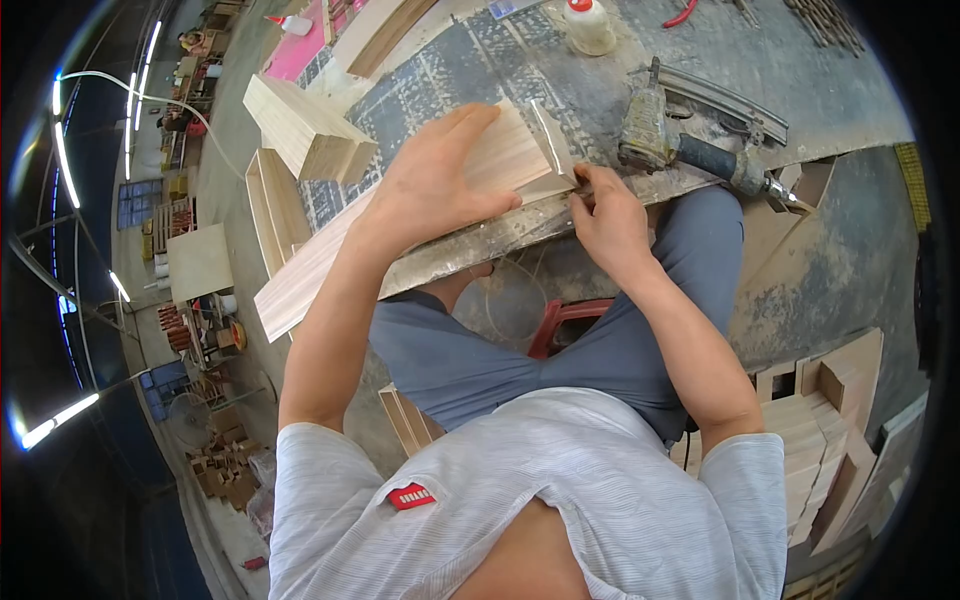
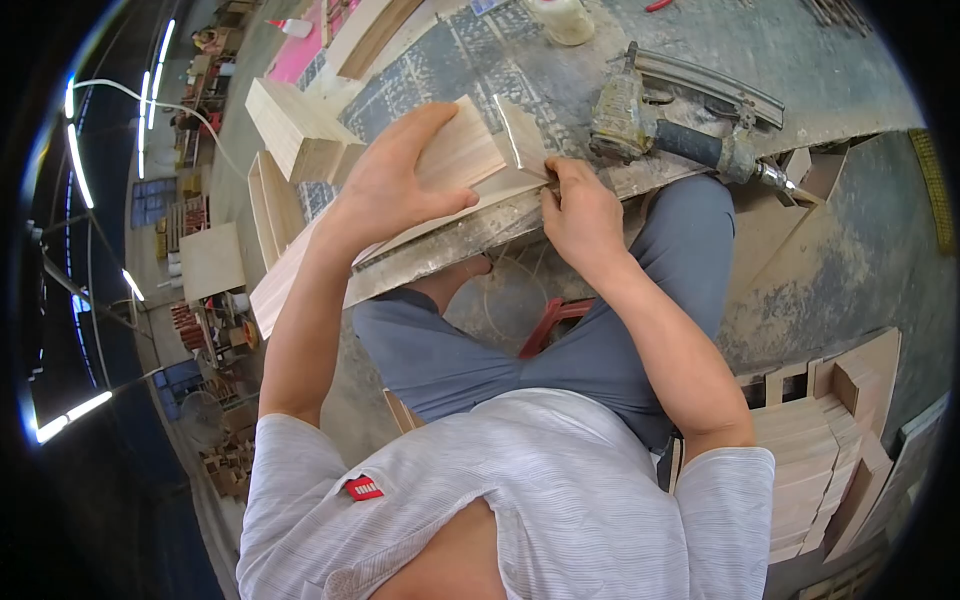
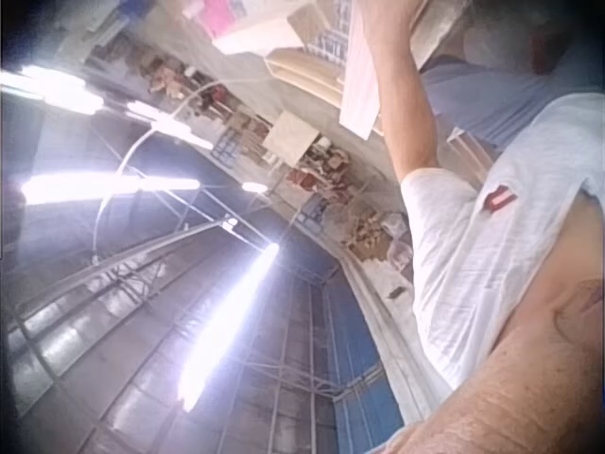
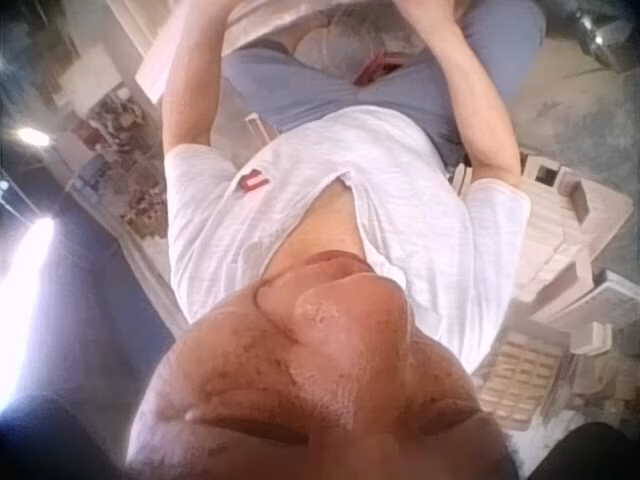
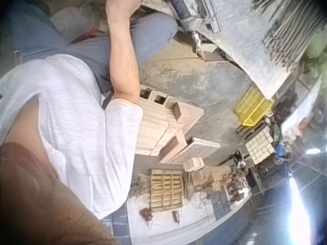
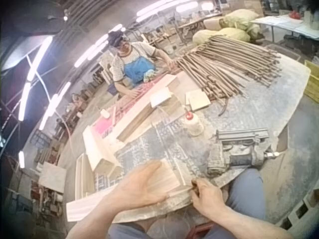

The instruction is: Assembling wooden box components using wood glue and a pneumatic nail gun.

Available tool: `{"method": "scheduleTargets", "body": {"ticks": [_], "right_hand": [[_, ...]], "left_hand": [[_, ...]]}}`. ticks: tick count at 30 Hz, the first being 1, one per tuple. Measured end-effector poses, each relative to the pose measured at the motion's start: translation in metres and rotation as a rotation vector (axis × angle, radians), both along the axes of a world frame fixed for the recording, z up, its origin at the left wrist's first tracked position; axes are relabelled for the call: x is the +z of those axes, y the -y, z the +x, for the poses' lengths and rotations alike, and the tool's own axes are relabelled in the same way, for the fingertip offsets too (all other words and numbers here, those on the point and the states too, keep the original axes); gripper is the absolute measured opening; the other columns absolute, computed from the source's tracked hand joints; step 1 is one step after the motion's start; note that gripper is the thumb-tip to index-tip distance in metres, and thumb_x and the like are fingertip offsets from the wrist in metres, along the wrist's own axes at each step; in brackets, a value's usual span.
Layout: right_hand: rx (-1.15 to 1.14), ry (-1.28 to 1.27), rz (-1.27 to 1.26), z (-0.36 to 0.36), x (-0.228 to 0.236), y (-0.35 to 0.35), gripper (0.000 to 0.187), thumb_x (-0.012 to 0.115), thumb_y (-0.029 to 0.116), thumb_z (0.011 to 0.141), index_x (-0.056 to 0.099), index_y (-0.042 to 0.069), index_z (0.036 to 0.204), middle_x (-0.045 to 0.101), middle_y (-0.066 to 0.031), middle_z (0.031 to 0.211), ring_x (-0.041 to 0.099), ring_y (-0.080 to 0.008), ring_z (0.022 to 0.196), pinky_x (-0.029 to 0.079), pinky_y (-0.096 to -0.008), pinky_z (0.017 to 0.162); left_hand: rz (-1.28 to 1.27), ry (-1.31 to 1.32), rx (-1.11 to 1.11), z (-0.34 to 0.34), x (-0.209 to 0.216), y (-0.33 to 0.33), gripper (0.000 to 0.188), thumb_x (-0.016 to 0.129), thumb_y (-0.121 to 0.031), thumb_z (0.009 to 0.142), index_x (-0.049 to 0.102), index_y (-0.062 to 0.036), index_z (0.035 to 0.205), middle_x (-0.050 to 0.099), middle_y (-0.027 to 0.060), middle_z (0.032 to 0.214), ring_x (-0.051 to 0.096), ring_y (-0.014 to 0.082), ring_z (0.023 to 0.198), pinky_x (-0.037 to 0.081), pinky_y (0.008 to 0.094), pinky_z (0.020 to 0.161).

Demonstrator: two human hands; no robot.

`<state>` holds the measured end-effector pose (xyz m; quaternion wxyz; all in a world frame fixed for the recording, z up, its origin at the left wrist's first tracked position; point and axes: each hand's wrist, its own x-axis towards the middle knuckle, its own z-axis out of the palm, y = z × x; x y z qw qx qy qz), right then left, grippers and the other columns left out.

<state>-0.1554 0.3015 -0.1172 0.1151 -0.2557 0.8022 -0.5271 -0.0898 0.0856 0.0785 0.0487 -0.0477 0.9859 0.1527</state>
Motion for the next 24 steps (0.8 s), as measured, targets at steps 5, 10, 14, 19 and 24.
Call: {"method": "scheduleTargets", "body": {"ticks": [5, 10, 14, 19, 24], "right_hand": [[-0.029, -0.053, 0.008, 0.001, -0.002, 0.000, 0.039, 0.078, 0.008, 0.100, 0.073, 0.000, 0.138, 0.079, -0.0198, 0.131, 0.081, -0.0386, 0.108, 0.064, -0.0473, 0.093], [-0.035, -0.054, 0.013, 0.003, -0.002, 0.000, 0.037, 0.078, 0.010, 0.100, 0.074, 0.002, 0.136, 0.079, -0.0180, 0.131, 0.080, -0.0399, 0.109, 0.063, -0.0499, 0.095], [0.000, -0.028, 0.032, 0.007, 0.002, -0.003, 0.037, 0.077, 0.009, 0.100, 0.074, 0.002, 0.136, 0.078, -0.0180, 0.129, 0.080, -0.0401, 0.108, 0.063, -0.0498, 0.094], [0.015, -0.008, 0.022, 0.007, 0.007, -0.003, 0.037, 0.077, 0.008, 0.099, 0.073, 0.002, 0.136, 0.077, -0.0175, 0.129, 0.080, -0.0397, 0.106, 0.063, -0.0494, 0.092], [0.045, 0.110, -0.148, 0.004, 0.018, -0.009, 0.043, 0.078, 0.009, 0.101, 0.071, 0.000, 0.143, 0.073, -0.0165, 0.138, 0.081, -0.0276, 0.098, 0.063, -0.0416, 0.084]], "left_hand": [[-0.007, 0.010, -0.021, -0.002, 0.000, 0.001, 0.101, 0.098, -0.040, 0.083, 0.056, -0.0021, 0.166, 0.058, 0.0271, 0.169, 0.057, 0.0459, 0.156, 0.047, 0.0515, 0.129], [0.004, -0.001, -0.018, 0.000, 0.001, -0.001, 0.100, 0.097, -0.041, 0.083, 0.056, -0.0044, 0.167, 0.058, 0.0265, 0.169, 0.056, 0.0462, 0.156, 0.047, 0.0525, 0.129], [0.023, -0.012, -0.021, -0.001, -0.001, 0.000, 0.100, 0.098, -0.041, 0.083, 0.056, -0.0052, 0.167, 0.058, 0.0253, 0.170, 0.055, 0.0463, 0.156, 0.047, 0.0529, 0.129], [0.018, -0.001, -0.057, -0.005, -0.002, 0.003, 0.101, 0.098, -0.040, 0.083, 0.056, -0.0044, 0.167, 0.059, 0.0236, 0.169, 0.056, 0.0458, 0.155, 0.047, 0.0524, 0.129], [0.032, 0.006, -0.090, -0.006, -0.003, 0.005, 0.100, 0.098, -0.039, 0.082, 0.056, -0.0036, 0.166, 0.059, 0.0232, 0.169, 0.057, 0.0454, 0.155, 0.047, 0.0522, 0.129]]}}
